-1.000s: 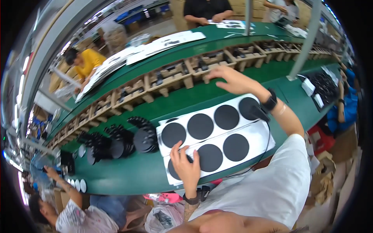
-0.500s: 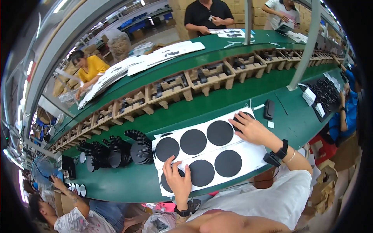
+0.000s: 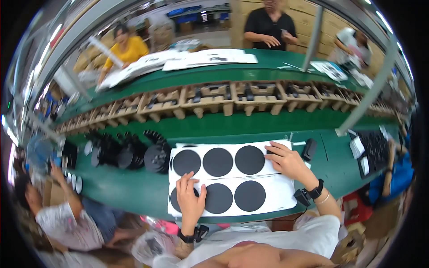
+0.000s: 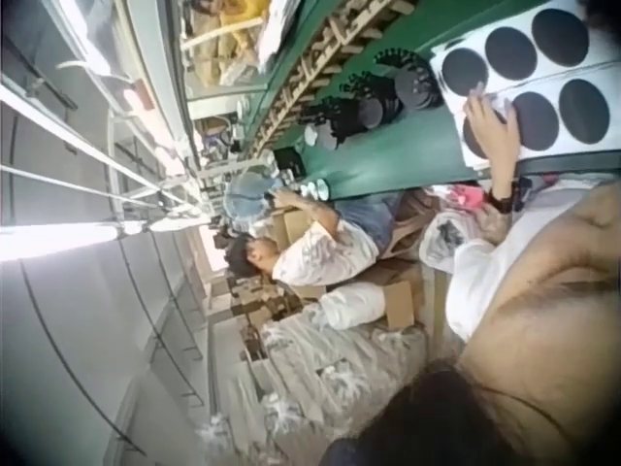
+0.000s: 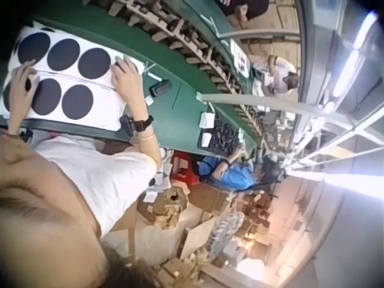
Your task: The person peels a circular sticker from a sheet by hand, presses it onto the base of a plastic stand, and places the stand into a cardboard tray. This process is repeated for additional stands, involving picking up a stand, applying a sticker, and setting the stand aside.
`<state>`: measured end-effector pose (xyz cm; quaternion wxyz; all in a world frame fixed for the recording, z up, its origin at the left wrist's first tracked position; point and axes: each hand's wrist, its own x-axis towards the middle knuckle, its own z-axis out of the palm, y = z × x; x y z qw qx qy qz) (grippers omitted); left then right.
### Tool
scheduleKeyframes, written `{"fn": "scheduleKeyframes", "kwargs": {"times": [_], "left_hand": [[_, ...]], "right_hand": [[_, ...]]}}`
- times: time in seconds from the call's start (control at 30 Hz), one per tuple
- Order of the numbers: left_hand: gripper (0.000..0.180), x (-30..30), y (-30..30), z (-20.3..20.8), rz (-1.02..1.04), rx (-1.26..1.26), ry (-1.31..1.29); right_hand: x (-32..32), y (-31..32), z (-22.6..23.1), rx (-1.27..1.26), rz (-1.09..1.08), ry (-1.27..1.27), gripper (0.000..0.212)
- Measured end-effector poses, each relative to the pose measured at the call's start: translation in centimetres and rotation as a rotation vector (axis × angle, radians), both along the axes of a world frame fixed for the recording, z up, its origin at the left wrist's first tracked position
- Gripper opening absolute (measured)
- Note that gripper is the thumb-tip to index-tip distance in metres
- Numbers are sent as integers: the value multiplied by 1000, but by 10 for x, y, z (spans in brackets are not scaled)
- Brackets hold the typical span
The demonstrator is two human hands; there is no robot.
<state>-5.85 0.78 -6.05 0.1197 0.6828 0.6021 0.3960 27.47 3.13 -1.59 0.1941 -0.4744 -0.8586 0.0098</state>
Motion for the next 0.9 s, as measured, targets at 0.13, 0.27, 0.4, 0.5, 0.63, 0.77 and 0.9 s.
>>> {"fn": "scheduleKeyframes", "kwargs": {"times": [0.13,0.27,0.4,0.5,0.63,0.77,0.9], "left_hand": [[18,-8,-3,-4,-10,35,1],[20,-13,-7,7,-114,47,-45],[24,-50,-3,15,-315,-189,-583],[35,-110,27,32,-44,133,-124],[59,-159,100,29,-62,110,146],[81,-167,157,7,-324,-25,397],[88,-164,170,13,-482,-256,382]], "right_hand": [[16,-3,2,192,49,54,23],[58,-48,4,531,-190,95,25],[105,-99,-25,669,-421,181,23],[95,-144,-40,713,-580,152,22],[81,-161,-41,803,-837,209,20],[62,-169,-38,860,-938,438,17],[34,-169,-32,825,-938,542,13]]}}
